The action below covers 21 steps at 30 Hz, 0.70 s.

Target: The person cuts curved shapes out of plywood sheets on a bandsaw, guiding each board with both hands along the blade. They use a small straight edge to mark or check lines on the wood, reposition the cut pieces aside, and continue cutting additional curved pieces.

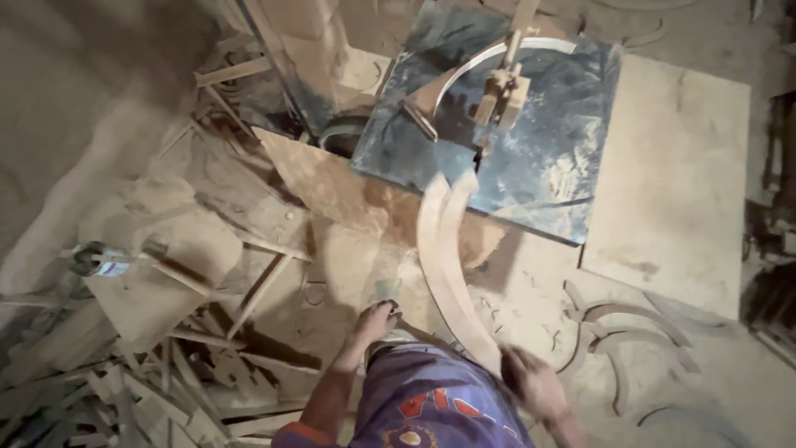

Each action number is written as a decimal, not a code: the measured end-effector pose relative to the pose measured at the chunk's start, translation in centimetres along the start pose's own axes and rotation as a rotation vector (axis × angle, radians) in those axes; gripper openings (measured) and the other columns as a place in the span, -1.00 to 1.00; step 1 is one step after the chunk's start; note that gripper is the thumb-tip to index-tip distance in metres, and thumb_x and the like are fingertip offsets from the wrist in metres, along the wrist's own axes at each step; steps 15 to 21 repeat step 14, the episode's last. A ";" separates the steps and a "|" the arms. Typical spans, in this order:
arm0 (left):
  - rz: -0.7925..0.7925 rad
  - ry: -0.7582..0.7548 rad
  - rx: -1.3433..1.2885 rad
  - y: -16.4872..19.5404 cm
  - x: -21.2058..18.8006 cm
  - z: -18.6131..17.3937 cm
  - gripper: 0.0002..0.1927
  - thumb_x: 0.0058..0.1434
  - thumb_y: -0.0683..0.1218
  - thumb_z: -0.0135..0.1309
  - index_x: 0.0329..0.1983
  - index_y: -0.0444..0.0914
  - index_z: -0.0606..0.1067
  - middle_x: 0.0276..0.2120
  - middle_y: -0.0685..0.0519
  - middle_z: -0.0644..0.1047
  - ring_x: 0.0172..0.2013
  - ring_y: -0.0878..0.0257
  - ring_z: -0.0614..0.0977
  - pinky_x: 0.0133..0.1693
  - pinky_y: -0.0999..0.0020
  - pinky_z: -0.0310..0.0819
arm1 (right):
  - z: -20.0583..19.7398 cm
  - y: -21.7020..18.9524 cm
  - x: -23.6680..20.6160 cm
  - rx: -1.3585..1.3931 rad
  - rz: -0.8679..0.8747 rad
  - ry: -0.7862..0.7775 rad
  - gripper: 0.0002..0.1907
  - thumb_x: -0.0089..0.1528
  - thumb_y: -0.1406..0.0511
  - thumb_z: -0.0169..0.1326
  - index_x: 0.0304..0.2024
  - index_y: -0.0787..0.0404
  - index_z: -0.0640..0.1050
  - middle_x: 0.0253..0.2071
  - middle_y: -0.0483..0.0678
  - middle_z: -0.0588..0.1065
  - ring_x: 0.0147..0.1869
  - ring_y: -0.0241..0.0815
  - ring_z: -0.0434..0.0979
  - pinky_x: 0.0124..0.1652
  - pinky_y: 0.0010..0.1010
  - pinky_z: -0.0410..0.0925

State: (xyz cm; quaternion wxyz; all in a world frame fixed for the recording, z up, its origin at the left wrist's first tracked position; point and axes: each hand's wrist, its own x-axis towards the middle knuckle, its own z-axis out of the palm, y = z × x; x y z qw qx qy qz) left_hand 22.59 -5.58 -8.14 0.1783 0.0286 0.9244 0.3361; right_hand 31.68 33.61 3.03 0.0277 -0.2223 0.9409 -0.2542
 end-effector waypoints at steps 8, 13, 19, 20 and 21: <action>0.043 0.178 -0.199 -8.2 -5.6 -6.5 -0.69 0.23 0.05 0.11 -0.01 -0.13 0.56 -0.18 -0.09 0.63 -0.15 -0.05 0.68 -0.14 0.12 0.58 | 5.6 -9.7 18.7 0.010 0.162 -0.115 -0.61 0.21 -0.01 0.20 -0.22 0.15 0.53 -0.23 0.06 0.57 -0.20 0.11 0.60 -0.18 -0.11 0.44; -0.108 0.068 -0.247 -16.2 -9.5 -9.1 -0.72 0.35 0.08 0.08 -0.06 -0.19 0.56 -0.23 -0.09 0.62 -0.18 0.05 0.64 -0.09 0.21 0.49 | 6.1 -11.4 25.4 0.047 0.254 -0.074 -0.63 0.12 0.00 0.25 -0.31 0.14 0.55 -0.42 0.11 0.56 -0.36 0.18 0.57 -0.31 -0.02 0.41; -0.070 0.108 -0.287 -17.8 -10.3 -9.4 -0.72 0.34 0.07 0.06 -0.03 -0.17 0.56 -0.21 -0.07 0.63 -0.16 0.10 0.64 -0.08 0.24 0.49 | 5.5 -10.7 29.2 0.100 0.297 -0.017 -0.64 0.14 0.02 0.23 -0.34 0.17 0.56 -0.45 0.11 0.55 -0.38 0.16 0.57 -0.32 -0.03 0.41; -0.070 0.108 -0.287 -17.8 -10.3 -9.4 -0.72 0.34 0.07 0.06 -0.03 -0.17 0.56 -0.21 -0.07 0.63 -0.16 0.10 0.64 -0.08 0.24 0.49 | 5.5 -10.7 29.2 0.100 0.297 -0.017 -0.64 0.14 0.02 0.23 -0.34 0.17 0.56 -0.45 0.11 0.55 -0.38 0.16 0.57 -0.32 -0.03 0.41; -0.070 0.108 -0.287 -17.8 -10.3 -9.4 -0.72 0.34 0.07 0.06 -0.03 -0.17 0.56 -0.21 -0.07 0.63 -0.16 0.10 0.64 -0.08 0.24 0.49 | 5.5 -10.7 29.2 0.100 0.297 -0.017 -0.64 0.14 0.02 0.23 -0.34 0.17 0.56 -0.45 0.11 0.55 -0.38 0.16 0.57 -0.32 -0.03 0.41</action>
